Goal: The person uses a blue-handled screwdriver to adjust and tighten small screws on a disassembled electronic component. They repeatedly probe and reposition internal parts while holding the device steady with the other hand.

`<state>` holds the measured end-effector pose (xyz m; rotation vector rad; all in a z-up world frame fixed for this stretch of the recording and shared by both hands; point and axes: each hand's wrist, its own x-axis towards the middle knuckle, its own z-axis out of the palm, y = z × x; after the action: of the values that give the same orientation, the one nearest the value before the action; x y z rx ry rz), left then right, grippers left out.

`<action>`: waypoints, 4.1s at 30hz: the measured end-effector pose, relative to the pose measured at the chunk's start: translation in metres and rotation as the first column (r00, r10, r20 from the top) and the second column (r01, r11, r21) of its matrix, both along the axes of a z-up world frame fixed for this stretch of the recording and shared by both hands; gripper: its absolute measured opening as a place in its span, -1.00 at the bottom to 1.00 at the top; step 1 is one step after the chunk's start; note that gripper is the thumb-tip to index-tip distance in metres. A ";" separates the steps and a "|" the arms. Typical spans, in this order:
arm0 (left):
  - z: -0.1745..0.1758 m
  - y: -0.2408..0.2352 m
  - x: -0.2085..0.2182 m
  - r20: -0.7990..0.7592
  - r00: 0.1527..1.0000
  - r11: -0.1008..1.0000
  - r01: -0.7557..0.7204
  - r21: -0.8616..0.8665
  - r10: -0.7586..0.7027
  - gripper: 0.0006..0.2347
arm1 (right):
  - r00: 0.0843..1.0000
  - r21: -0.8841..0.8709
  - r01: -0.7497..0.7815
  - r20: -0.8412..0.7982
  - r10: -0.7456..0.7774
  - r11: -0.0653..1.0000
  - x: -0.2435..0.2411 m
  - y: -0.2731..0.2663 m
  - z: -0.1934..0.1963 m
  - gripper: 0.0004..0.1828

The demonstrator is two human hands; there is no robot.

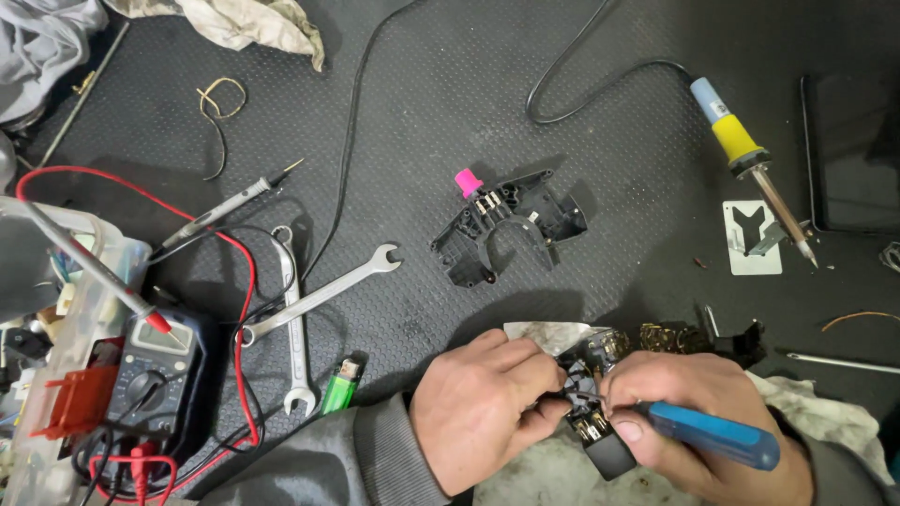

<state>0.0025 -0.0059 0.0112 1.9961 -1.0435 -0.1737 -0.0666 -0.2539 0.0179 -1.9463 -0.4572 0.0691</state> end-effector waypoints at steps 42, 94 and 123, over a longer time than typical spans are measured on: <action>-0.002 0.002 -0.001 0.058 0.998 0.999 -0.010 -0.031 0.012 -0.84 | 0.986 -0.113 -0.110 -0.134 0.095 0.987 0.028 -0.020 0.030 -0.81; 0.013 0.008 0.012 0.082 0.994 0.991 -0.075 0.112 0.066 -0.78 | 0.943 0.140 0.147 -0.319 -0.096 0.979 0.014 0.005 -0.015 -0.81; 0.015 0.006 0.004 0.122 0.988 0.981 0.072 0.182 -0.096 -0.75 | 0.949 -0.031 0.013 -0.316 -0.023 0.999 0.026 0.013 0.008 -0.80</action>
<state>0.0060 0.0003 0.0259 2.1472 -1.2341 -0.1891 -0.0410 -0.2406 0.0263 -1.9223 -0.2258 0.3725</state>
